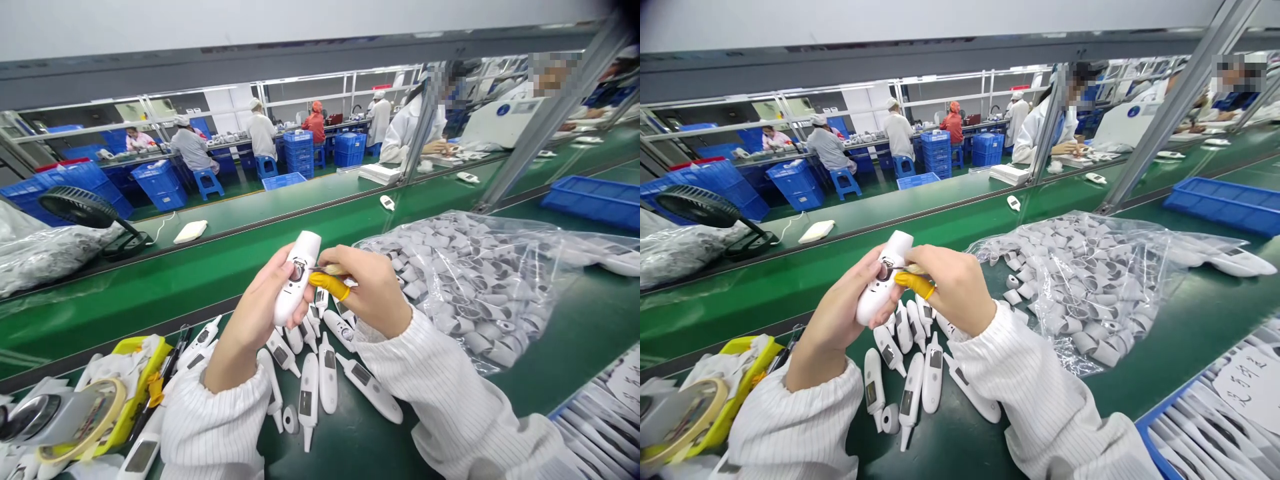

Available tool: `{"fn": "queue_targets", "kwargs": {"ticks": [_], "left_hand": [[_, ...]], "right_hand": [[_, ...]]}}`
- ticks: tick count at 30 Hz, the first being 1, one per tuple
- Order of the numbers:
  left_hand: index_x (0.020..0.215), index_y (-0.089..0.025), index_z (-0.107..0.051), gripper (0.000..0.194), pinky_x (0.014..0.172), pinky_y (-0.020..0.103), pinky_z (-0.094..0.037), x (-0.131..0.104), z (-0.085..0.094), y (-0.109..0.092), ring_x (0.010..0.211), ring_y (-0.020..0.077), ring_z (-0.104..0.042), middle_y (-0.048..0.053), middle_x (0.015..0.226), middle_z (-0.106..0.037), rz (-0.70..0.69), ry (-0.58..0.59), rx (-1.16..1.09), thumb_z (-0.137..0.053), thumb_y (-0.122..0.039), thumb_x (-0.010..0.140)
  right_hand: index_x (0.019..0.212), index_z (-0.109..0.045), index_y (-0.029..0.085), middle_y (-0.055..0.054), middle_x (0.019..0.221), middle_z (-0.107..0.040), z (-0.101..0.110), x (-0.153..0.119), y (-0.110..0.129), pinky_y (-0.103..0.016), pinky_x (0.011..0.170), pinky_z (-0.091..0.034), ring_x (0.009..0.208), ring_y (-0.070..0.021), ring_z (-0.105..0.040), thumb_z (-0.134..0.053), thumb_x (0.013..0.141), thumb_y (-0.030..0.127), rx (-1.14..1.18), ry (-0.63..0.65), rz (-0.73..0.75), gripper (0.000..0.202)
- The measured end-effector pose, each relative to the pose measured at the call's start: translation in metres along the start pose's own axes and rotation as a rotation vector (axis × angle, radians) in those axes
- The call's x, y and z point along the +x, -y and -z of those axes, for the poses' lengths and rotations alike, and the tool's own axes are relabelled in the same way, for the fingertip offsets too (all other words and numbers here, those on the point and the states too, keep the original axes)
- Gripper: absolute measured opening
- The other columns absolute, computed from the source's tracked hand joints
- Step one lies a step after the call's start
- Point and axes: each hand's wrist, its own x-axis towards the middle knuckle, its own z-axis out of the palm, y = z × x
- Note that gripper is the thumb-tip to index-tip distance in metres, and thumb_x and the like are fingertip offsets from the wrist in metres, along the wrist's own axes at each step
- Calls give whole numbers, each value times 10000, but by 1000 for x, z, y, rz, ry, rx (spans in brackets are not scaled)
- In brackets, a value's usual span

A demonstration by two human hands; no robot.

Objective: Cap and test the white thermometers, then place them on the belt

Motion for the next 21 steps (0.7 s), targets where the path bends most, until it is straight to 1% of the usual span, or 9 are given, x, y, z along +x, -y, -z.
{"fn": "queue_targets", "kwargs": {"ticks": [1,3,6,9,13,15,18,19,21], "left_hand": [[1293,-175,-444,362,369,161,-346,0,-2,1,395,75,-454,-24,625,-573,8,9,0,-445,-351,976],[1321,-166,-446,385,379,167,-357,1,-4,2,400,79,-449,-26,609,-564,23,37,6,-416,-299,960],[1335,-172,-455,489,400,173,-374,2,-6,1,427,81,-451,-26,640,-564,57,92,0,-421,-167,848],[1357,-170,-447,613,410,179,-367,3,-7,1,439,80,-443,-30,662,-559,80,143,-4,-425,-104,748],[1445,-188,-368,652,485,191,-393,2,-11,4,497,82,-459,-38,674,-545,47,166,-7,-442,-116,801],[1482,-229,-330,676,527,205,-410,0,-14,6,533,90,-476,-39,691,-549,17,139,0,-454,-136,824],[1502,-283,-305,705,554,223,-430,-3,-20,8,564,115,-490,-47,663,-535,-40,54,47,-442,-151,824],[1503,-295,-306,706,559,225,-436,-4,-21,9,572,123,-492,-50,647,-525,-62,19,73,-439,-154,824],[1495,-314,-327,695,571,228,-450,-7,-23,9,588,130,-496,-45,663,-529,-93,-51,135,-450,-154,829]], "right_hand": [[973,-638,169,-9,753,-641,1,0,0,-211,558,-382,602,-99,-567,-551,977,229,-2,8,43,106],[1068,-664,179,-20,813,-655,4,1,0,-204,536,-381,620,-92,-572,-511,990,190,-37,50,117,172],[990,-695,184,-15,797,-649,8,1,-1,-203,511,-359,598,-80,-544,-480,980,121,-110,77,154,225],[914,-696,184,-8,751,-636,8,3,-1,-207,505,-349,578,-78,-521,-476,957,79,-152,60,183,248],[812,-659,177,-20,709,-628,2,2,0,-223,517,-393,598,-104,-552,-498,922,51,-208,-32,231,232],[843,-652,194,-24,738,-642,-2,-1,1,-230,540,-438,636,-121,-590,-545,913,82,-155,-156,196,170],[955,-666,236,-19,776,-655,-4,-6,3,-254,557,-472,649,-134,-605,-649,892,151,-42,-368,103,106],[978,-671,240,-20,773,-658,-4,-7,4,-261,551,-472,643,-138,-604,-672,885,165,-44,-387,104,119],[989,-677,224,-28,753,-667,-3,-8,6,-264,528,-460,623,-139,-597,-676,881,149,-112,-337,171,132]]}}
